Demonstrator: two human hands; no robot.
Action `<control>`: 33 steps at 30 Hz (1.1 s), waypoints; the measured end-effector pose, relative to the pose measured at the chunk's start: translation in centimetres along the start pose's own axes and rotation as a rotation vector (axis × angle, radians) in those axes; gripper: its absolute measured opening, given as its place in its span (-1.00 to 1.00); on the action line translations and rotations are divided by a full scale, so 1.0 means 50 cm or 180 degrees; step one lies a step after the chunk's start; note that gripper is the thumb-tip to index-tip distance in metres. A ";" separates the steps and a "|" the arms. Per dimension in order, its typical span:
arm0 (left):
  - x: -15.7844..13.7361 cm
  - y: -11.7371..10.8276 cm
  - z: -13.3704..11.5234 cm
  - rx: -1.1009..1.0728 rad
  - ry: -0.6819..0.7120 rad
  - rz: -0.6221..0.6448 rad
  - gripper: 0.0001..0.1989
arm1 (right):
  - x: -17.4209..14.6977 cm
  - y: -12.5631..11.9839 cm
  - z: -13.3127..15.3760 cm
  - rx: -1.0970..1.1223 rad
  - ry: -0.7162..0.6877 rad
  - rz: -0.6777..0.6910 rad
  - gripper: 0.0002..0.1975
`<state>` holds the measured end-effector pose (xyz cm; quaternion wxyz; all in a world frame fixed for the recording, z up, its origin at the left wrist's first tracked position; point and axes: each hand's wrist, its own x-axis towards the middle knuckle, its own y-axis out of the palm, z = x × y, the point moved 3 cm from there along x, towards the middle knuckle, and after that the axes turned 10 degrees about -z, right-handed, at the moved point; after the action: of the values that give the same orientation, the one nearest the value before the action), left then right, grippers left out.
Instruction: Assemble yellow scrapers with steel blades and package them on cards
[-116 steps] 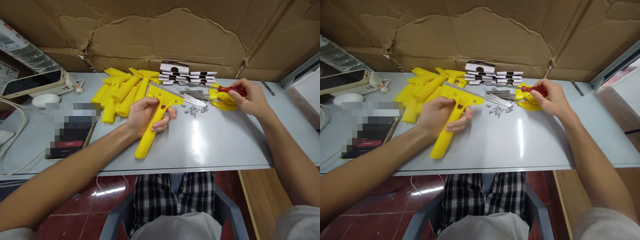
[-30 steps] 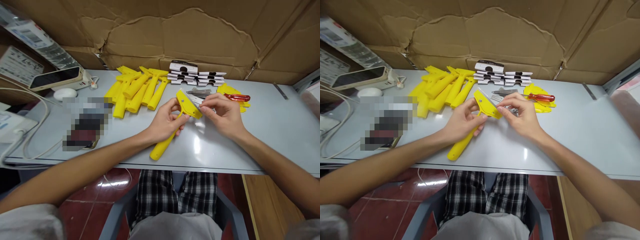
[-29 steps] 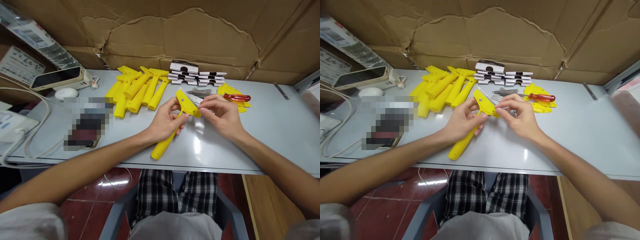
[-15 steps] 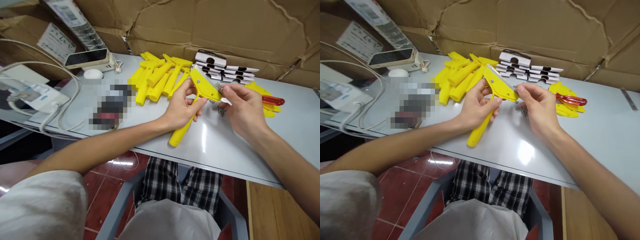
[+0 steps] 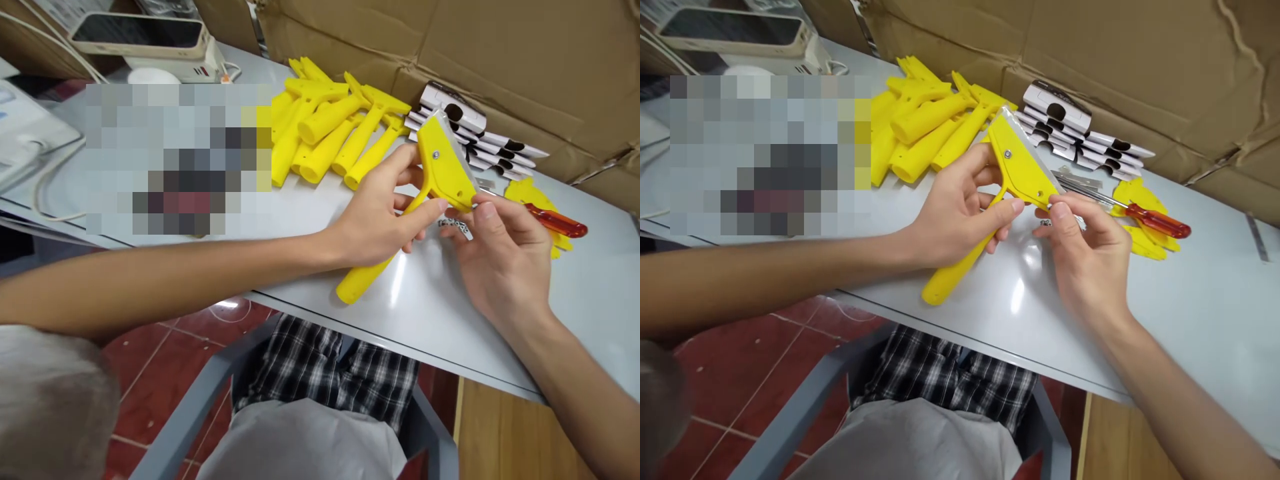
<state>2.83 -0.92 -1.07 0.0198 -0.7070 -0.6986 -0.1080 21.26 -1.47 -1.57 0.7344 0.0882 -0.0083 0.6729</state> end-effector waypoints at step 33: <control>-0.033 0.014 -0.002 -0.0021 -0.0176 0.0001 -0.61 | -0.009 0.003 -0.013 -0.0184 -0.0030 0.0179 -0.54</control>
<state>3.51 -2.58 -1.17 -0.0019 -0.7099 -0.6984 -0.0907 21.01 -1.79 -2.27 0.7174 0.0697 -0.0336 0.6923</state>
